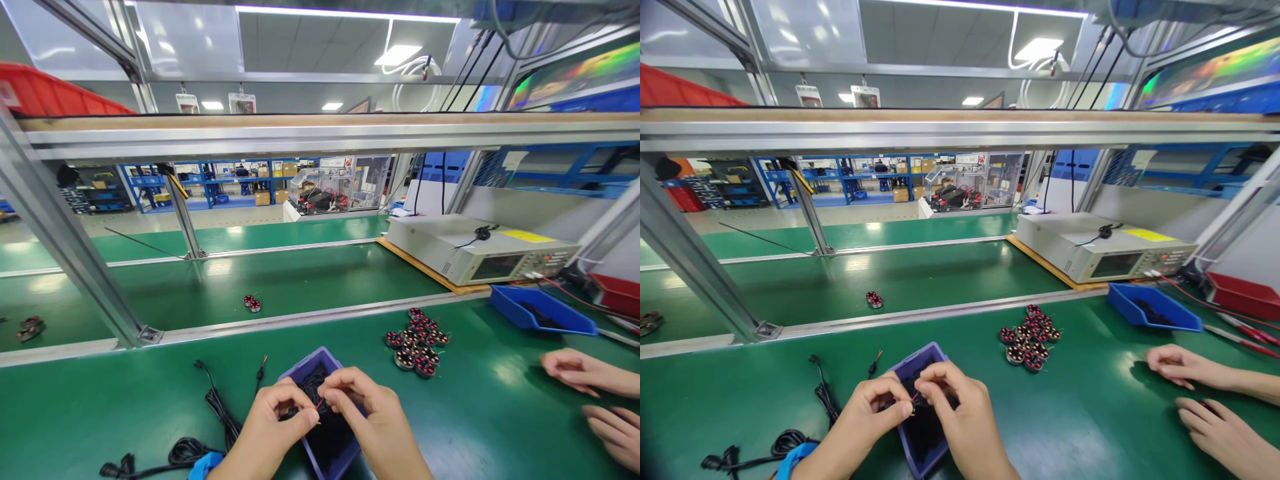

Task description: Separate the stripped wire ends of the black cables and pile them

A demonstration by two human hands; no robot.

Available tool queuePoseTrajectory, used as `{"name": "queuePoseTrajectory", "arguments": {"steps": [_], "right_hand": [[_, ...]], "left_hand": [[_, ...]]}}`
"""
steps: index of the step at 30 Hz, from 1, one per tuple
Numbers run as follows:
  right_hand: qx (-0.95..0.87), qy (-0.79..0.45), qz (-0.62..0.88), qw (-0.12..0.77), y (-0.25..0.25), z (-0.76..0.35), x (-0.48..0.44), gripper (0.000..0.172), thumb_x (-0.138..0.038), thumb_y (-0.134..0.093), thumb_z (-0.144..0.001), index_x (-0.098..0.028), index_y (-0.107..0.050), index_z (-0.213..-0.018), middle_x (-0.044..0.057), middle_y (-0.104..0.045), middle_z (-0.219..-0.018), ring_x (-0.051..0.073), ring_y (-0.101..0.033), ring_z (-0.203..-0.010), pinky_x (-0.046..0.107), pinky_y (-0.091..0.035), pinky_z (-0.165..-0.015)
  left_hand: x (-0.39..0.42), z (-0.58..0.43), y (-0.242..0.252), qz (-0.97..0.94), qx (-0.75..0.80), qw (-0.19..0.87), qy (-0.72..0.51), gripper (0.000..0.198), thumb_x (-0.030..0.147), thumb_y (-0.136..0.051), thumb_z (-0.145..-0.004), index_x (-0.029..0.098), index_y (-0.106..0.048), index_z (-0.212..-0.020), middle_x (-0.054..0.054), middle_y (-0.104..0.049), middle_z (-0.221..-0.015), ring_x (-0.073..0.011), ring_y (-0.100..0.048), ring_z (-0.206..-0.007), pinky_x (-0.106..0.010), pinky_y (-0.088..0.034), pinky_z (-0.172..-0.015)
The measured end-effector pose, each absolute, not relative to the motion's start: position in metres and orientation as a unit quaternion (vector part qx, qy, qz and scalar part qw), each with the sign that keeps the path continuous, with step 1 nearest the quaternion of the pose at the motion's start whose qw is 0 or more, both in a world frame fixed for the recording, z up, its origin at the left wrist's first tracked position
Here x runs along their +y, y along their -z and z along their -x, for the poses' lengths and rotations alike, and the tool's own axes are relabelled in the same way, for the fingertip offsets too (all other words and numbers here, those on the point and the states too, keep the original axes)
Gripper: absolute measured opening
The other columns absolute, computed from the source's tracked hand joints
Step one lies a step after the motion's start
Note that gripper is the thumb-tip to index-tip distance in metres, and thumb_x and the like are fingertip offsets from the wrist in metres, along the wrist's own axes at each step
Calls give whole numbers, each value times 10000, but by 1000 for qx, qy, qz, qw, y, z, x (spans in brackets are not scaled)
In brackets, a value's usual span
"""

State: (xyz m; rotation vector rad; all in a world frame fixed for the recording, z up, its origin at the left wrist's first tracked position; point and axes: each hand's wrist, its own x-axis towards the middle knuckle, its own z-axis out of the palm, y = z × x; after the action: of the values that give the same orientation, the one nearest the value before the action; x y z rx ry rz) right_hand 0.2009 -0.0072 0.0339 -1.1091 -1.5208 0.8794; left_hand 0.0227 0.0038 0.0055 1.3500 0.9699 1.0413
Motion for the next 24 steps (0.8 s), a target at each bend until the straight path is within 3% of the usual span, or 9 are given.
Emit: {"name": "queuePoseTrajectory", "arguments": {"steps": [9, 16, 19, 22, 24], "right_hand": [[-696, -291, 440, 486, -32, -198, -6, 156, -234, -599, -899, -229, -683, -768, -21, -722, -706, 144, -681, -642, 188, -521, -650], [-775, -214, 396, 444, -37, -205, -7, 203, -210, -530, -961, -251, -687, -1084, 49, -727, -1036, 202, -666, -975, 283, -513, -863], [-780, -214, 420, 412, -37, -207, -6, 136, -182, -565, -917, -233, -685, -959, 43, -703, -923, 205, -651, -881, 295, -507, -803], [-768, -247, 434, 401, -36, -204, -4, 164, -156, -530, -906, -221, -658, -826, 20, -667, -786, 187, -624, -755, 275, -488, -705], [-754, -275, 440, 403, -37, -201, -3, 159, -155, -531, -889, -215, -650, -802, 17, -657, -773, 180, -612, -727, 264, -476, -672]], "left_hand": [[6, -20, -5, -574, 409, 574, -417, 147, 294, -771, -761, 184, -724, -675, 7, -574, -716, -148, -530, -682, -258, -409, -659], [3, -26, -9, -541, 403, 569, -470, 208, 347, -796, -743, 177, -708, -659, 10, -561, -729, -149, -527, -708, -261, -410, -690], [2, -24, -10, -539, 402, 580, -460, 210, 373, -777, -759, 175, -714, -727, 12, -548, -737, -139, -513, -694, -249, -392, -662], [2, -20, -9, -525, 393, 622, -428, 241, 428, -696, -823, 193, -676, -878, 30, -528, -771, -79, -380, -545, -218, -293, -525], [1, -18, -6, -523, 371, 629, -438, 268, 464, -665, -845, 208, -617, -907, 34, -521, -799, -75, -339, -540, -216, -271, -519]]}}
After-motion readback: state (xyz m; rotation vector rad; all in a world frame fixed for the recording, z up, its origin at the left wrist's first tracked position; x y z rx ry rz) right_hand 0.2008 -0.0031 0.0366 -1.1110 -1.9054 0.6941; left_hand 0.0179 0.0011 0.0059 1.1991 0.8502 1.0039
